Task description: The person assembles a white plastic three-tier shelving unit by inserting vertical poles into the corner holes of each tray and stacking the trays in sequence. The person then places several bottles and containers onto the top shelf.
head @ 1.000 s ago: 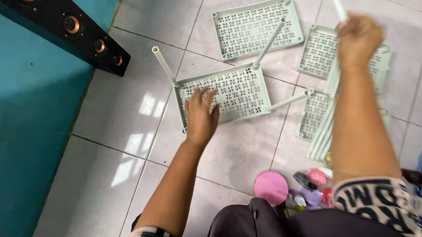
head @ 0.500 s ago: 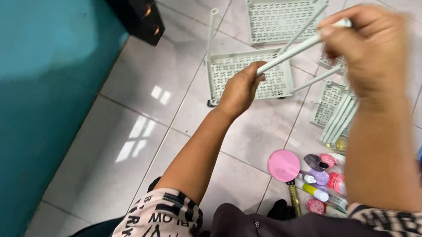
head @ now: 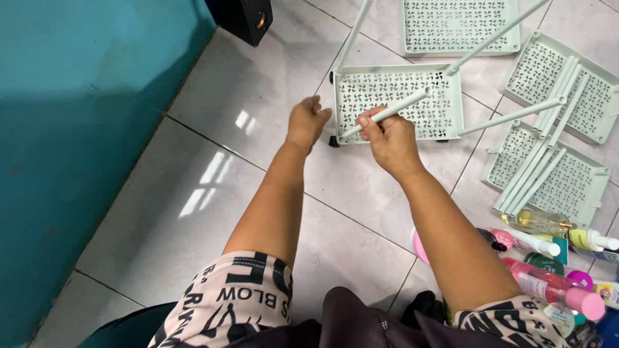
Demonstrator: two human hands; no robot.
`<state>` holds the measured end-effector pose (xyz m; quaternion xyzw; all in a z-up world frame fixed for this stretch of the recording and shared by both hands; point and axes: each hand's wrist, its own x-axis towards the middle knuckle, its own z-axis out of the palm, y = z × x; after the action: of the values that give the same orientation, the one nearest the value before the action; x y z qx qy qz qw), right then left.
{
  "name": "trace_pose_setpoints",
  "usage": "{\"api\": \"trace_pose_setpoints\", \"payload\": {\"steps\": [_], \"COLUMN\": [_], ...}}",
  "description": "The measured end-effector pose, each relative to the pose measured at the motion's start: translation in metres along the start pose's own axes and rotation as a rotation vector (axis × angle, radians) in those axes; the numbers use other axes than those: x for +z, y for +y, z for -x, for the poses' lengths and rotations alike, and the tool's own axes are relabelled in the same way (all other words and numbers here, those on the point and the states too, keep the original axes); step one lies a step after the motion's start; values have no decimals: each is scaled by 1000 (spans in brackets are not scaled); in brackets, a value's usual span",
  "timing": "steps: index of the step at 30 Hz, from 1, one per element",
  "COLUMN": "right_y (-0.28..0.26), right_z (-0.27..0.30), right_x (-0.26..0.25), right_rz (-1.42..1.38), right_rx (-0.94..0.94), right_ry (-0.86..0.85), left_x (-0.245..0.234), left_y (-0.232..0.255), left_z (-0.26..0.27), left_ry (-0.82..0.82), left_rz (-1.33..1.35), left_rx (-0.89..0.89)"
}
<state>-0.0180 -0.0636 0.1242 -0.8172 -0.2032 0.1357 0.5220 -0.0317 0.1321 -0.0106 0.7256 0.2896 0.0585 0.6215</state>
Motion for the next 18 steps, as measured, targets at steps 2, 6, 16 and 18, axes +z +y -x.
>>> {"api": "trace_pose_setpoints", "payload": {"steps": [2, 6, 16, 18], "right_y": [1, 0, -3, -5], "right_z": [3, 7, 11, 7], "right_x": [5, 9, 19, 21], "right_rz": [86, 147, 309, 320], "right_rx": [-21, -35, -59, -123], "right_ry": [6, -2, 17, 28], "left_x": [11, 22, 24, 22], "left_y": [-7, -8, 24, 30], "left_z": [-1, 2, 12, 11], "left_ry": [-14, -90, -167, -181], "left_rz": [26, 47, -42, -39], "left_rx": [-119, -200, -271, -264]}}
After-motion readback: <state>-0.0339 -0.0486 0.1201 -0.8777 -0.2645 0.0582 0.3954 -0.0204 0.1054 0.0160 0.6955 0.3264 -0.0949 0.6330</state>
